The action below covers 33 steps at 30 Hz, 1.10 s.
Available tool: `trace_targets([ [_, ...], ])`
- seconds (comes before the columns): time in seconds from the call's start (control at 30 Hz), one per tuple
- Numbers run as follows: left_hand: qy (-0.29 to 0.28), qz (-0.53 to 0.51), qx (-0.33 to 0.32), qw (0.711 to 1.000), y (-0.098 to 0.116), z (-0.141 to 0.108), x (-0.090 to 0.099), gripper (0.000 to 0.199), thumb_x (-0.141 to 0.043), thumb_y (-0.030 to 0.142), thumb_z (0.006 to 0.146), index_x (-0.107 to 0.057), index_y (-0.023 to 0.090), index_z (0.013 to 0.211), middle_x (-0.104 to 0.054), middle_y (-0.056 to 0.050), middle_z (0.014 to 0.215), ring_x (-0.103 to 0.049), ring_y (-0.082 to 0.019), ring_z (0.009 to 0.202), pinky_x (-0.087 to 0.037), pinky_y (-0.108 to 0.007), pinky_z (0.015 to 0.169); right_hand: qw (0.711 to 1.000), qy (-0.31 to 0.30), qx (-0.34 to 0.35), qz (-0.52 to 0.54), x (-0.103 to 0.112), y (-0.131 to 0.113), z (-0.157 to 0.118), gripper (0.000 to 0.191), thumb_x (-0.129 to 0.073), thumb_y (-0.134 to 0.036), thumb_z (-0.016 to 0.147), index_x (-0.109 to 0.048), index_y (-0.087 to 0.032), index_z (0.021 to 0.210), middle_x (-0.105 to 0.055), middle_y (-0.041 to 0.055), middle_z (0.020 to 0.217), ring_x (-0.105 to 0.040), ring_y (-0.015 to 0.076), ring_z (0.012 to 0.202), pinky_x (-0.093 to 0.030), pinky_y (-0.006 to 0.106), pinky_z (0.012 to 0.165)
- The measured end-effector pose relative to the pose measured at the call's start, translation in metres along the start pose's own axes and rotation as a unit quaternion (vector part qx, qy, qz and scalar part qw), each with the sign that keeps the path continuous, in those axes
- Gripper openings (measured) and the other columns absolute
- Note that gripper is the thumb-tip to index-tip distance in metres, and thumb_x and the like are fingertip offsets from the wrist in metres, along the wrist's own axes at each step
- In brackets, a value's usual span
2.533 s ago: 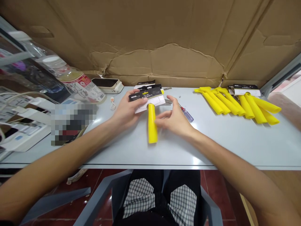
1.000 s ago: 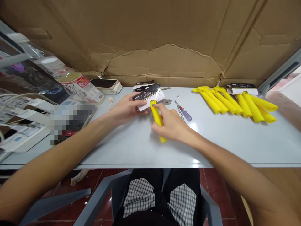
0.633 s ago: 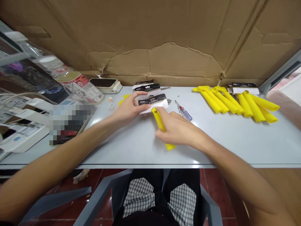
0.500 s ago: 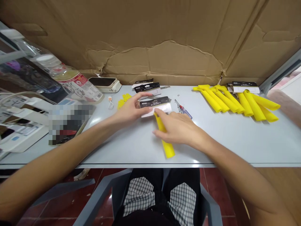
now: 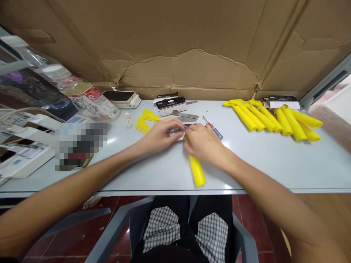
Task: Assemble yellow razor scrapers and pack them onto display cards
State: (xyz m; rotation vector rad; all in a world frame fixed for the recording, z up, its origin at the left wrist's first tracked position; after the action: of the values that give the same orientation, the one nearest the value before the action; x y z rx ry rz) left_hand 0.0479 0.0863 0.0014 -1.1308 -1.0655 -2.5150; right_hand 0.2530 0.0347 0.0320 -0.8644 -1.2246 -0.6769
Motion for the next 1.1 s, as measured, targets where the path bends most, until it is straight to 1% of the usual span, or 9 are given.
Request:
trace_targets([
  [0.2,-0.041,0.111,-0.017,0.993,-0.002,-0.003,0.001,0.025,-0.062,0.037,0.107,-0.081,0.020,0.106,-0.074,-0.012,0.120,-0.069,-0.029,0.112,-0.055,-0.051,0.103,1.000,-0.002,0.007,0.014,0.000,0.006,0.001,0.032,-0.049,-0.012,0.102,-0.080,-0.013,0.109,-0.075,0.0148,0.113,-0.065,0.0289,0.111,-0.047,0.041,0.097],
  [0.3,-0.077,0.119,-0.021,0.990,-0.002,-0.005,0.003,0.032,-0.064,0.044,0.105,-0.080,0.018,0.117,-0.075,-0.015,0.126,-0.068,-0.033,0.118,-0.054,-0.055,0.107,0.999,0.014,0.009,0.042,-0.002,0.010,0.000,0.032,-0.052,-0.016,0.102,-0.081,-0.014,0.116,-0.072,0.0160,0.116,-0.064,0.0306,0.115,-0.048,0.042,0.098],
  [0.4,-0.099,0.139,-0.028,0.985,0.000,-0.005,0.003,0.036,-0.060,0.041,0.107,-0.075,0.015,0.126,-0.074,-0.018,0.131,-0.066,-0.036,0.126,-0.052,-0.056,0.111,0.998,0.026,0.014,0.051,-0.005,0.014,0.001,0.034,-0.051,-0.020,0.103,-0.081,-0.015,0.119,-0.071,0.0154,0.116,-0.064,0.0315,0.115,-0.049,0.043,0.099],
  [0.57,-0.092,0.180,-0.012,0.979,0.000,-0.003,-0.002,0.037,-0.054,0.038,0.108,-0.072,0.013,0.127,-0.072,-0.022,0.135,-0.063,-0.039,0.134,-0.048,-0.059,0.116,0.997,0.061,0.044,0.011,-0.014,0.019,0.003,0.038,-0.042,-0.021,0.108,-0.078,-0.015,0.120,-0.072,0.0156,0.118,-0.064,0.0306,0.113,-0.050,0.045,0.104],
  [0.67,-0.079,0.188,-0.004,0.979,0.003,-0.006,-0.002,0.038,-0.054,0.034,0.107,-0.071,0.013,0.132,-0.064,-0.024,0.151,-0.056,-0.041,0.144,-0.043,-0.061,0.122,0.995,0.084,0.049,-0.010,-0.021,0.021,-0.006,0.040,-0.044,-0.019,0.106,-0.072,-0.010,0.133,-0.071,0.0199,0.136,-0.061,0.0347,0.129,-0.047,0.050,0.115],
  [0.77,-0.056,0.188,0.009,0.981,0.012,-0.019,0.001,0.044,-0.052,0.031,0.107,-0.064,0.013,0.145,-0.056,-0.023,0.162,-0.050,-0.039,0.152,-0.038,-0.059,0.127,0.994,0.105,0.039,-0.011,-0.028,0.020,-0.028,0.050,-0.047,-0.018,0.103,-0.060,-0.006,0.150,-0.057,0.0232,0.161,-0.051,0.0372,0.149,-0.038,0.056,0.127],
  [0.93,-0.049,0.160,0.053,0.985,0.039,-0.054,0.007,0.056,-0.047,0.031,0.110,-0.049,0.008,0.161,-0.045,-0.025,0.172,-0.041,-0.037,0.161,-0.031,-0.056,0.134,0.991,0.136,0.000,0.016,-0.034,0.014,-0.066,0.059,-0.044,-0.022,0.105,-0.049,-0.002,0.161,-0.044,0.0250,0.173,-0.035,0.0355,0.165,-0.033,0.060,0.133],
  [1.0,-0.057,0.153,0.068,0.984,0.049,-0.065,0.006,0.056,-0.047,0.033,0.110,-0.048,0.009,0.162,-0.047,-0.024,0.171,-0.043,-0.036,0.160,-0.033,-0.056,0.134,0.989,0.147,-0.003,0.022,-0.034,0.012,-0.070,0.059,-0.042,-0.023,0.105,-0.050,-0.002,0.160,-0.046,0.0239,0.172,-0.033,0.0353,0.166,-0.032,0.060,0.134],
  [1.1,-0.063,0.153,0.068,0.984,0.059,-0.071,0.002,0.052,-0.050,0.032,0.109,-0.053,0.012,0.157,-0.047,-0.023,0.172,-0.044,-0.036,0.159,-0.036,-0.057,0.132,0.990,0.137,0.007,0.025,-0.031,0.012,-0.064,0.058,-0.041,-0.025,0.106,-0.054,-0.005,0.159,-0.054,0.0216,0.166,-0.038,0.0359,0.164,-0.033,0.062,0.133],
])
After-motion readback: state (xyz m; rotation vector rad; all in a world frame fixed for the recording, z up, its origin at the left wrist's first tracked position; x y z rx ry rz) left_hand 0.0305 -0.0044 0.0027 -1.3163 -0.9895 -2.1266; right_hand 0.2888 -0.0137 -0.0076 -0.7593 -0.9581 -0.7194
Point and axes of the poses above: each hand's wrist, its own z-axis towards the middle knuckle, its own x-axis out of the back of the hand, y = z × x, the point moved 1 cm from there along z, towards the middle knuckle
